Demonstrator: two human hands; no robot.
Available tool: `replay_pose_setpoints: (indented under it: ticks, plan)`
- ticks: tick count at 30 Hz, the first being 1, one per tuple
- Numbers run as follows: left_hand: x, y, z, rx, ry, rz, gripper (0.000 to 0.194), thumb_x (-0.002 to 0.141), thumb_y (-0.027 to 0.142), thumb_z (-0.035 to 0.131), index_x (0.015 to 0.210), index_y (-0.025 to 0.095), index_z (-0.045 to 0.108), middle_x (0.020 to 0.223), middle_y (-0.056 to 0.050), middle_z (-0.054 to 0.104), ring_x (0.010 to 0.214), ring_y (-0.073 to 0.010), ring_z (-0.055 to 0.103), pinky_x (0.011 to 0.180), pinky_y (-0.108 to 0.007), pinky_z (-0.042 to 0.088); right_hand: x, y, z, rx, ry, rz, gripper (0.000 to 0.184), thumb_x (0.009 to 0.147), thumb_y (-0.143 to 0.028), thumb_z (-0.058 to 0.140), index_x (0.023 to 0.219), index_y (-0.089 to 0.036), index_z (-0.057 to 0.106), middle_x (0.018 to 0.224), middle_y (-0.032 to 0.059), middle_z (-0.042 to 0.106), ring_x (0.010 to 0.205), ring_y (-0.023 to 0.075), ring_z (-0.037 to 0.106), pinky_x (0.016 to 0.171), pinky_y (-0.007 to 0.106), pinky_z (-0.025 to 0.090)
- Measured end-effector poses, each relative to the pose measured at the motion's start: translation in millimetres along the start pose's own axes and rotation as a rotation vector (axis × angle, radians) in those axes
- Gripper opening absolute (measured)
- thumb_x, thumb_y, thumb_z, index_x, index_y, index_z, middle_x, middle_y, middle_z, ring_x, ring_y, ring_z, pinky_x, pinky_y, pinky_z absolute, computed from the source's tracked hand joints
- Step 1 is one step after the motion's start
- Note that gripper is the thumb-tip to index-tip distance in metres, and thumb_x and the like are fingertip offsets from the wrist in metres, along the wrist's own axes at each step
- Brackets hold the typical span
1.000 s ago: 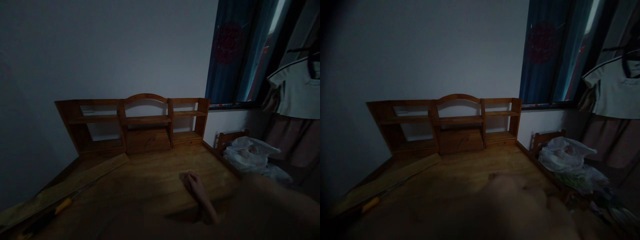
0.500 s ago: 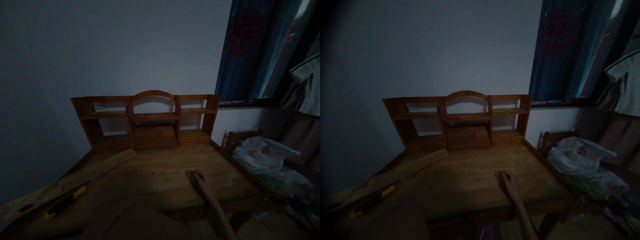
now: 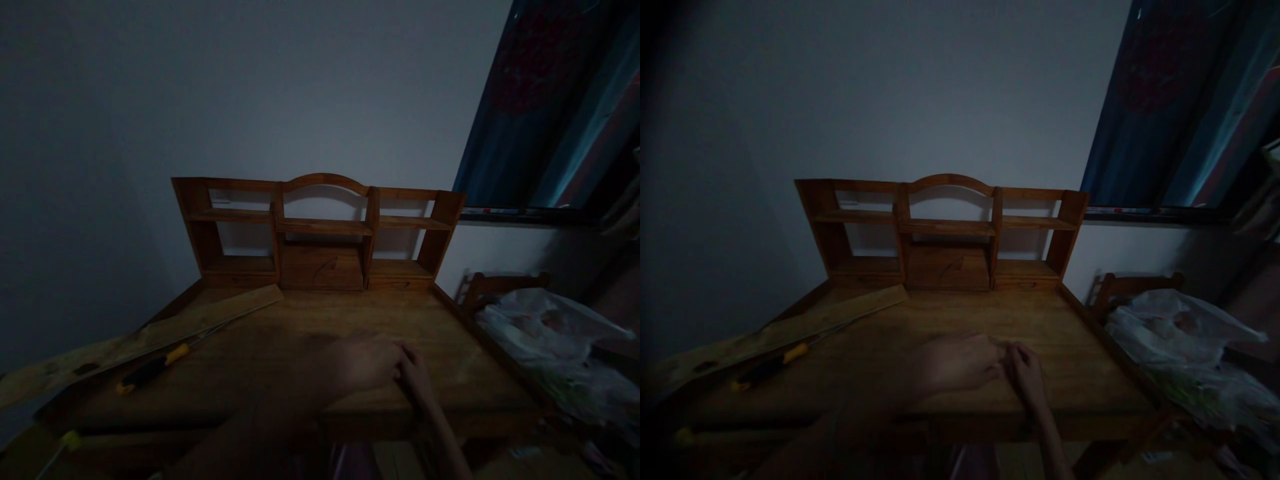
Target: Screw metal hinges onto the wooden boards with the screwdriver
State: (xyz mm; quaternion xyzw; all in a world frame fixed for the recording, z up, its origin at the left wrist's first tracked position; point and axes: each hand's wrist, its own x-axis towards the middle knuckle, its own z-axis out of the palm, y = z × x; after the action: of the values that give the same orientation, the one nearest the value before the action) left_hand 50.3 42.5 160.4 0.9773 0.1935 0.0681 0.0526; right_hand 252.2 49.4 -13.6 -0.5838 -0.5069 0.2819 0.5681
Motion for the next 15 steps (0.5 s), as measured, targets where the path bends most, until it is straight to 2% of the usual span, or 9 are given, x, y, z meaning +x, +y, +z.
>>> replay_pose_setpoints:
  ticks: [2,4,7,10,13,15]
  plan:
    - [3.8,-19.1,12.7,0.023,-0.088,-0.118,0.02,0.089,0.023,0.055,0.097,0.017,0.073,0.091,-0.01,0.074,0.078,-0.0221,0.071,0.065,-0.03,0.053,2.2,3.6,0.8,-0.002,-0.016,0.014,0.04,0.082,-0.051,0.054,0.078,-0.015,0.07,0.072,0.0072,0.067,0.07,0.0205,0.06,0.065,0.028,0.047]
    - [5.1,-36.2,28.3,0.032,-0.106,-0.183,0.018,0.088,0.022,0.056,0.092,0.017,0.073,0.088,-0.011,0.074,0.076,-0.0223,0.071,0.063,-0.029,0.052,4.1,7.1,1.1,-0.011,-0.015,0.024,0.042,0.082,-0.053,0.054,0.079,-0.014,0.07,0.075,0.0083,0.068,0.071,0.0208,0.061,0.065,0.028,0.047]
    - [1.9,-51.9,47.0,0.033,-0.022,-0.246,0.019,0.089,0.022,0.055,0.092,0.015,0.073,0.09,-0.012,0.073,0.078,-0.0244,0.071,0.065,-0.032,0.052,5.8,11.2,0.6,-0.03,-0.003,0.028,0.045,0.081,-0.056,0.057,0.082,-0.013,0.071,0.084,0.0111,0.071,0.079,0.0233,0.063,0.071,0.029,0.048]
    - [-9.3,-67.9,54.3,0.017,0.057,-0.222,0.025,0.093,0.024,0.049,0.093,0.017,0.072,0.091,-0.012,0.072,0.082,-0.0247,0.069,0.07,-0.033,0.051,6.0,16.7,-1.3,-0.038,-0.023,0.044,0.048,0.081,-0.057,0.056,0.087,-0.013,0.072,0.092,0.0124,0.073,0.085,0.0252,0.065,0.077,0.031,0.049]
    - [-41.6,-109.8,49.1,-0.043,0.158,-0.192,0.027,0.097,0.027,0.044,0.102,0.021,0.07,0.101,-0.008,0.071,0.092,-0.0208,0.067,0.08,-0.031,0.051,6.4,24.4,-5.9,-0.077,-0.021,0.079,0.049,0.083,-0.058,0.054,0.093,-0.014,0.073,0.1,0.0126,0.074,0.093,0.0264,0.067,0.084,0.032,0.049]
    - [-83.4,-151.8,35.9,-0.086,0.197,-0.232,0.025,0.096,0.027,0.047,0.108,0.02,0.067,0.108,-0.007,0.069,0.099,-0.0181,0.065,0.087,-0.029,0.05,8.0,29.1,-10.4,-0.127,-0.038,0.094,0.051,0.082,-0.059,0.055,0.097,-0.015,0.074,0.106,0.0127,0.073,0.1,0.0283,0.067,0.09,0.033,0.049]
